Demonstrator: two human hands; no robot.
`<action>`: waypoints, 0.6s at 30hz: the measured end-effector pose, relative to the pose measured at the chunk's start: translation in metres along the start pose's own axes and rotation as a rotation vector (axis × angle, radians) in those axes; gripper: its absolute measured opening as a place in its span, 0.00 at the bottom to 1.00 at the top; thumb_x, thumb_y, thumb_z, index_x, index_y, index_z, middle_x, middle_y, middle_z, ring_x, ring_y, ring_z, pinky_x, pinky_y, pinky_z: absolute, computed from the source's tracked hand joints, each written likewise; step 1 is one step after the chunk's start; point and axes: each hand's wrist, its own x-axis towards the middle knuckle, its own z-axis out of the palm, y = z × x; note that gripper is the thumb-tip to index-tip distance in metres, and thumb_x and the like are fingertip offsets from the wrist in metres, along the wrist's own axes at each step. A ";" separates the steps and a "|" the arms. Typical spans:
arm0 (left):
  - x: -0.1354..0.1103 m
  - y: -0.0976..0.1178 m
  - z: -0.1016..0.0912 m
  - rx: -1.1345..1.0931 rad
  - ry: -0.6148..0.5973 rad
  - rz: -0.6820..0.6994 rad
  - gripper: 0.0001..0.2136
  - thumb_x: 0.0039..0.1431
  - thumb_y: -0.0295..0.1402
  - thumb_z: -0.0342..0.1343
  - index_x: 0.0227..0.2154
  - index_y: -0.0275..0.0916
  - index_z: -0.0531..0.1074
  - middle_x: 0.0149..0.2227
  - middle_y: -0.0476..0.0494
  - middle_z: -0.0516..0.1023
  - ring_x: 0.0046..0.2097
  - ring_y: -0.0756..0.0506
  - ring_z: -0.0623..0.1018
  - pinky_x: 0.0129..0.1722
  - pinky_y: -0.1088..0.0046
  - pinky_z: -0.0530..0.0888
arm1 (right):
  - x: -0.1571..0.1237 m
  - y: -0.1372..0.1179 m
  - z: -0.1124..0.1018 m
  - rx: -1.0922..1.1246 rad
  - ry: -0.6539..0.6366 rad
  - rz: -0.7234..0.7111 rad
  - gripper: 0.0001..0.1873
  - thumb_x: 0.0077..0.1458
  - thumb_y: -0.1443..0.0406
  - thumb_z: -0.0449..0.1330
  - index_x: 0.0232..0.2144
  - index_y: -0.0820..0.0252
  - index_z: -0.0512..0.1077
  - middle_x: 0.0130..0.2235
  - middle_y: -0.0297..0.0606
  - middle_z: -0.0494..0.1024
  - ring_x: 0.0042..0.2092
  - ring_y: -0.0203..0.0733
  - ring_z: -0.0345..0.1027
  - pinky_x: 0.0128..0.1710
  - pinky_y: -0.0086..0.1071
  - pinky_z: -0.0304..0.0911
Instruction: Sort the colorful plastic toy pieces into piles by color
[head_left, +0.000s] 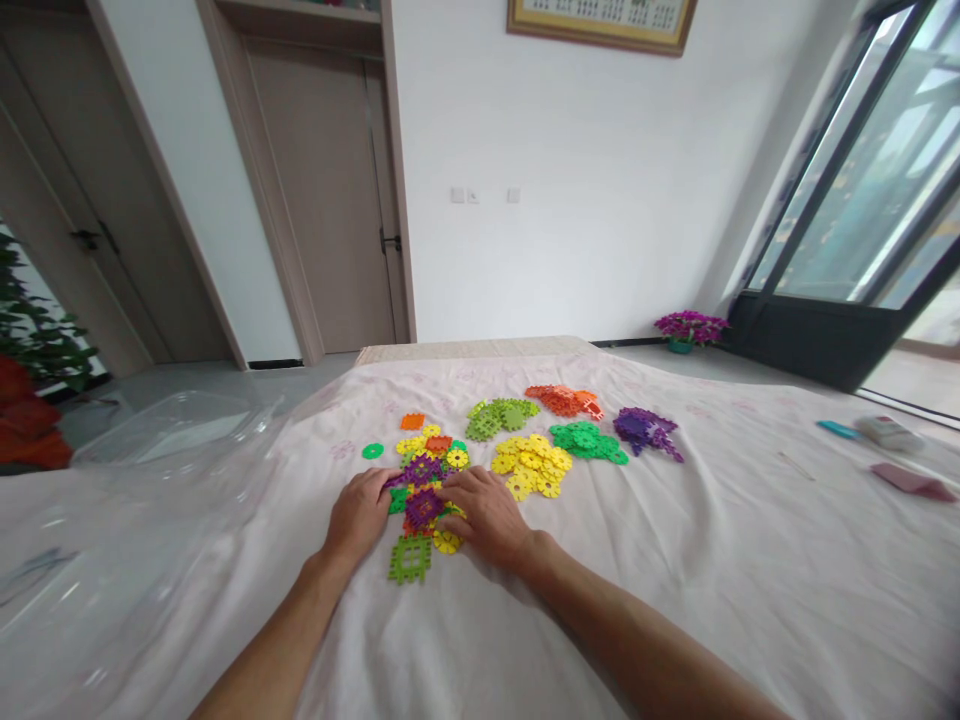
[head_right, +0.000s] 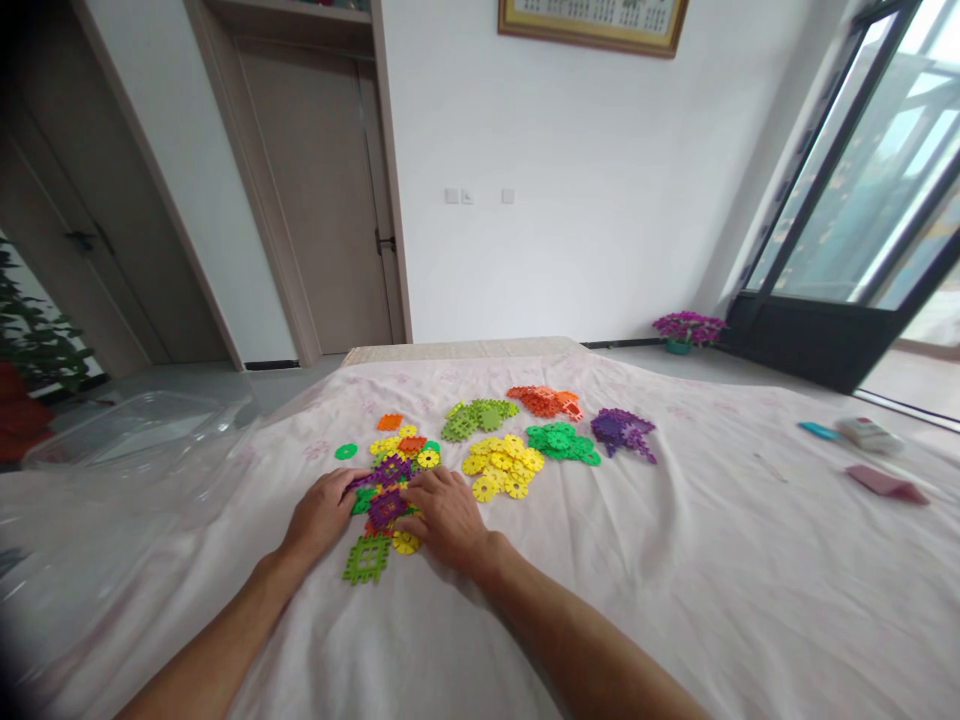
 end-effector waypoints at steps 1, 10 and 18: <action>0.000 0.000 0.000 -0.003 0.001 0.004 0.18 0.56 0.23 0.47 0.46 0.43 0.74 0.48 0.46 0.78 0.50 0.45 0.74 0.53 0.67 0.68 | -0.001 0.001 0.000 0.009 -0.004 -0.007 0.20 0.59 0.49 0.57 0.48 0.50 0.73 0.48 0.39 0.75 0.48 0.46 0.62 0.48 0.39 0.55; 0.001 -0.003 0.002 -0.011 -0.012 0.005 0.18 0.56 0.24 0.47 0.47 0.43 0.74 0.48 0.45 0.78 0.50 0.45 0.74 0.53 0.67 0.68 | -0.016 0.012 -0.010 0.050 -0.031 -0.023 0.23 0.51 0.47 0.65 0.46 0.50 0.75 0.46 0.38 0.74 0.45 0.45 0.65 0.43 0.36 0.56; 0.001 -0.006 0.004 -0.014 -0.017 0.012 0.18 0.57 0.25 0.47 0.47 0.43 0.74 0.48 0.46 0.78 0.51 0.45 0.74 0.54 0.68 0.67 | -0.014 0.014 0.000 0.200 0.009 0.068 0.13 0.50 0.57 0.68 0.35 0.58 0.74 0.35 0.34 0.74 0.37 0.39 0.65 0.34 0.29 0.55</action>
